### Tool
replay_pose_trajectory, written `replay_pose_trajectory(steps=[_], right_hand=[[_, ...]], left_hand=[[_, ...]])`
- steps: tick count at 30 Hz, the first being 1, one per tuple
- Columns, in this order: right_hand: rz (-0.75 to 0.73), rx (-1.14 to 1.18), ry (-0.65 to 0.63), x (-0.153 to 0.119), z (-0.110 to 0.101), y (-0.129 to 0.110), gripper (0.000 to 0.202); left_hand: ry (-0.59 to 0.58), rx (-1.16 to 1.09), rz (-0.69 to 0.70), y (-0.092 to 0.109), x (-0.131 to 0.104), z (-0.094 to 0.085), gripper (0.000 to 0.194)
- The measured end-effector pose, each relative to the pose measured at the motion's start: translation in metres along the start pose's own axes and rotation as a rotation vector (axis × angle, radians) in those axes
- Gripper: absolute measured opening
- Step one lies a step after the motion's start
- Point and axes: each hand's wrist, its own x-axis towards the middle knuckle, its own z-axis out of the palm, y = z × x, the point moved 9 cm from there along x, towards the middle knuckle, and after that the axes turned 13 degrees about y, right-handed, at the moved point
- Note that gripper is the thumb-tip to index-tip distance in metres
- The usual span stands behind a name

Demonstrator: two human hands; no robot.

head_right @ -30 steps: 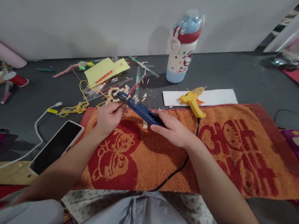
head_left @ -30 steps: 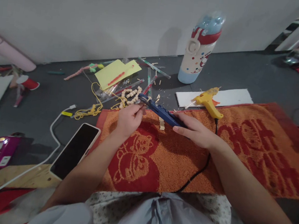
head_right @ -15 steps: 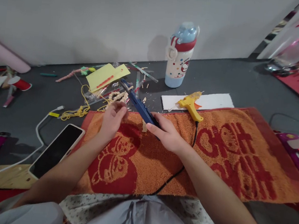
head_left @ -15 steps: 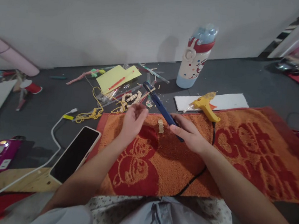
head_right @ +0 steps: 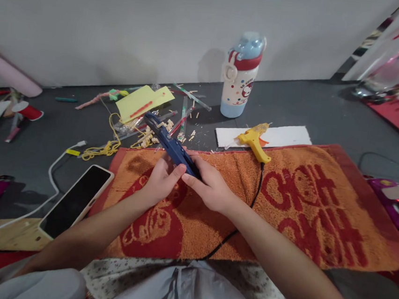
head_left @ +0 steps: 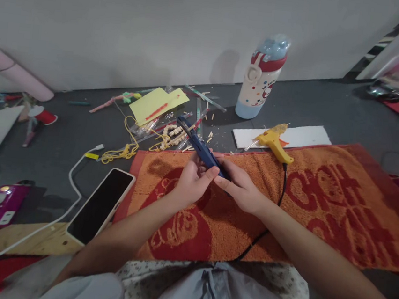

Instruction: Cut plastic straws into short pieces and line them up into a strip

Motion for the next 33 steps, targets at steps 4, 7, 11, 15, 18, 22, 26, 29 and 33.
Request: replay_pose_trajectory(steps=[4, 7, 11, 15, 18, 22, 26, 29, 33], right_hand=[[0.022, 0.015, 0.016, 0.000, 0.000, 0.003, 0.053], [0.032, 0.023, 0.016, 0.000, 0.001, 0.004, 0.054], [0.031, 0.014, 0.022, 0.000, 0.000, 0.004, 0.054], [0.049, 0.008, 0.022, 0.000, 0.000, 0.005, 0.053], [0.062, 0.005, 0.012, 0.001, 0.000, 0.006, 0.053], [0.098, 0.023, 0.017, 0.004, -0.006, 0.008, 0.050], [0.226, -0.010, 0.105, 0.009, -0.027, 0.020, 0.040], [0.287, -0.026, 0.187, 0.012, -0.047, 0.027, 0.032], [0.320, -0.090, 0.157, 0.013, -0.059, 0.033, 0.030]], left_hand=[[0.030, 0.003, -0.016, -0.002, -0.002, -0.001, 0.048], [0.051, -0.001, -0.013, -0.002, -0.002, -0.002, 0.045], [0.060, 0.011, -0.003, -0.001, -0.003, -0.002, 0.044], [0.074, -0.001, -0.029, -0.004, -0.003, -0.003, 0.046], [0.077, -0.030, -0.066, -0.009, -0.001, -0.003, 0.048], [0.023, -0.045, -0.098, -0.013, 0.004, -0.001, 0.048], [0.017, -0.002, -0.080, -0.021, 0.018, -0.013, 0.057], [0.113, 0.133, -0.064, -0.033, 0.036, -0.039, 0.046], [0.268, 0.237, 0.073, -0.029, 0.056, -0.072, 0.032]])
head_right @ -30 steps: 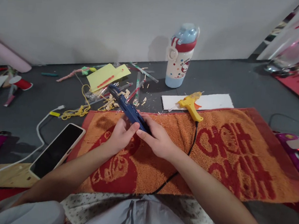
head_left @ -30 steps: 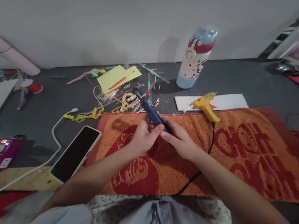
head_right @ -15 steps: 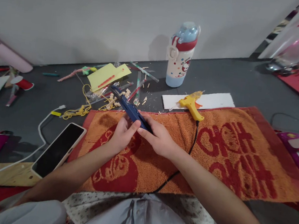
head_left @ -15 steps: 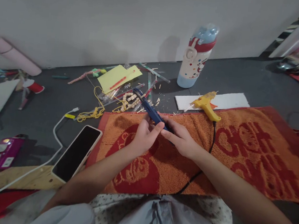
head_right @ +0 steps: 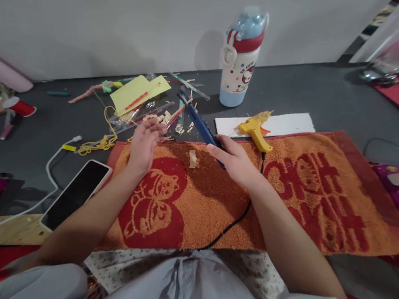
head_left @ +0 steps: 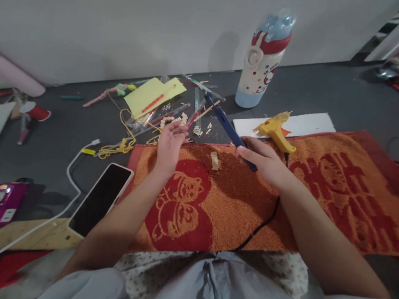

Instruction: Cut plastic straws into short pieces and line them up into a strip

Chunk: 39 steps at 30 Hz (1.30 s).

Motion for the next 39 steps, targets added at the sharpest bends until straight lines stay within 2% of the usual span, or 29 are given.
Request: replay_pose_trajectory(steps=[4, 7, 10, 15, 21, 32, 35, 39], right_hand=[[-0.060, -0.126, -0.048, -0.001, -0.003, -0.001, 0.040], [-0.116, -0.195, -0.123, -0.004, 0.001, -0.003, 0.043], [-0.160, -0.235, -0.182, -0.006, 0.006, -0.005, 0.047], [-0.205, -0.223, -0.217, -0.009, 0.011, -0.008, 0.051], [-0.221, -0.206, -0.261, -0.012, 0.015, -0.012, 0.053], [-0.247, -0.202, -0.324, -0.016, 0.018, -0.011, 0.062], [-0.247, -0.196, -0.330, -0.016, 0.017, -0.010, 0.063], [-0.263, -0.201, -0.330, -0.016, 0.017, -0.010, 0.063]], left_hand=[[0.003, 0.139, 0.215, 0.024, 0.002, -0.006, 0.030], [-0.034, 0.270, 0.364, 0.043, -0.008, -0.002, 0.029], [-0.083, 0.379, 0.432, 0.049, -0.016, 0.006, 0.028], [-0.065, 0.492, 0.404, 0.045, -0.016, 0.004, 0.019], [-0.075, 0.566, 0.407, 0.053, -0.017, 0.003, 0.025], [-0.158, 0.337, 0.309, 0.067, -0.020, 0.006, 0.034], [-0.176, 0.249, 0.250, 0.061, -0.017, 0.006, 0.030], [-0.225, 0.044, 0.083, 0.041, -0.011, 0.010, 0.030]])
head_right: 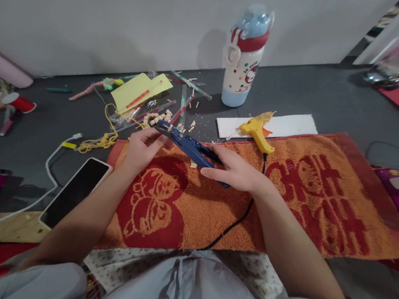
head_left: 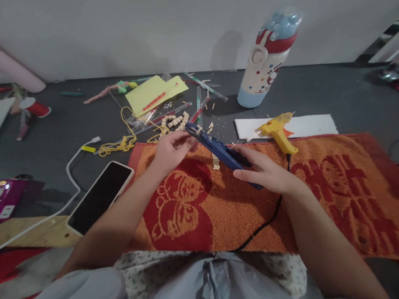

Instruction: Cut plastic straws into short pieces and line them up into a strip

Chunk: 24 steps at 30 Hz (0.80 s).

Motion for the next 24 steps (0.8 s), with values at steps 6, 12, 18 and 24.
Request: replay_pose_trajectory(steps=[6, 12, 18, 24], right_hand=[[0.007, 0.005, -0.045, -0.001, 0.002, -0.001, 0.063], [0.037, 0.006, -0.077, -0.002, 0.002, -0.001, 0.058], [0.060, 0.046, -0.100, -0.003, 0.004, -0.002, 0.056], [0.083, 0.080, -0.130, -0.004, 0.005, -0.003, 0.057]], left_hand=[[-0.095, -0.241, -0.122, -0.015, 0.001, 0.010, 0.036], [-0.126, -0.305, -0.129, -0.018, 0.000, 0.012, 0.033], [-0.129, -0.292, -0.115, -0.020, -0.001, 0.011, 0.032], [-0.100, -0.280, -0.108, -0.017, -0.002, 0.010, 0.036]])
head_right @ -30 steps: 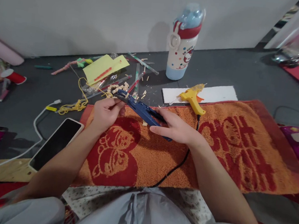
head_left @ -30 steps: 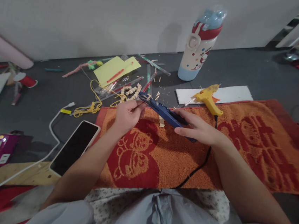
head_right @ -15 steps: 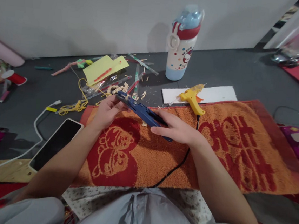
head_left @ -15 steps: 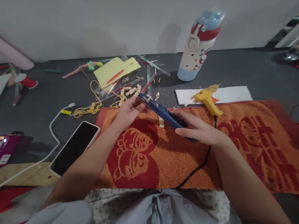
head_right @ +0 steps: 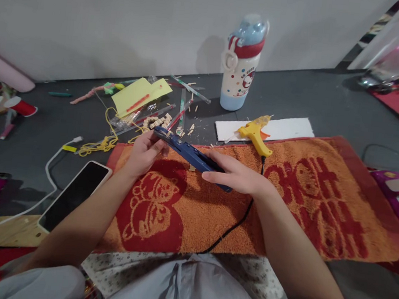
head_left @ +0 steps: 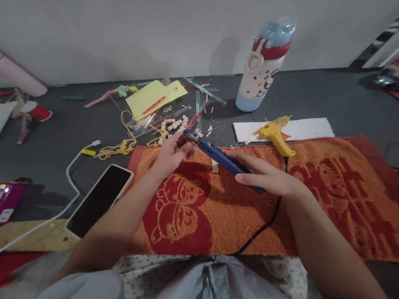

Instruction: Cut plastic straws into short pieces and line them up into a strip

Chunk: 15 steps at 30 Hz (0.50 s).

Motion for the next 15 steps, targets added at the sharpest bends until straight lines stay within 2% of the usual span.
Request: replay_pose_trajectory(steps=[6, 10, 12, 15], right_hand=[[-0.010, -0.004, 0.009, 0.001, 0.000, 0.001, 0.055], [-0.070, -0.086, 0.120, 0.004, -0.004, -0.002, 0.060], [-0.073, -0.153, 0.171, 0.006, -0.006, -0.001, 0.063], [-0.069, -0.234, 0.194, 0.006, -0.006, 0.001, 0.066]], left_hand=[[0.016, 0.009, -0.016, 0.001, 0.000, 0.002, 0.038], [0.125, 0.139, 0.009, 0.000, 0.003, -0.008, 0.039], [0.184, 0.270, 0.081, 0.004, 0.004, -0.013, 0.034], [0.203, 0.491, 0.298, 0.021, 0.000, -0.012, 0.020]])
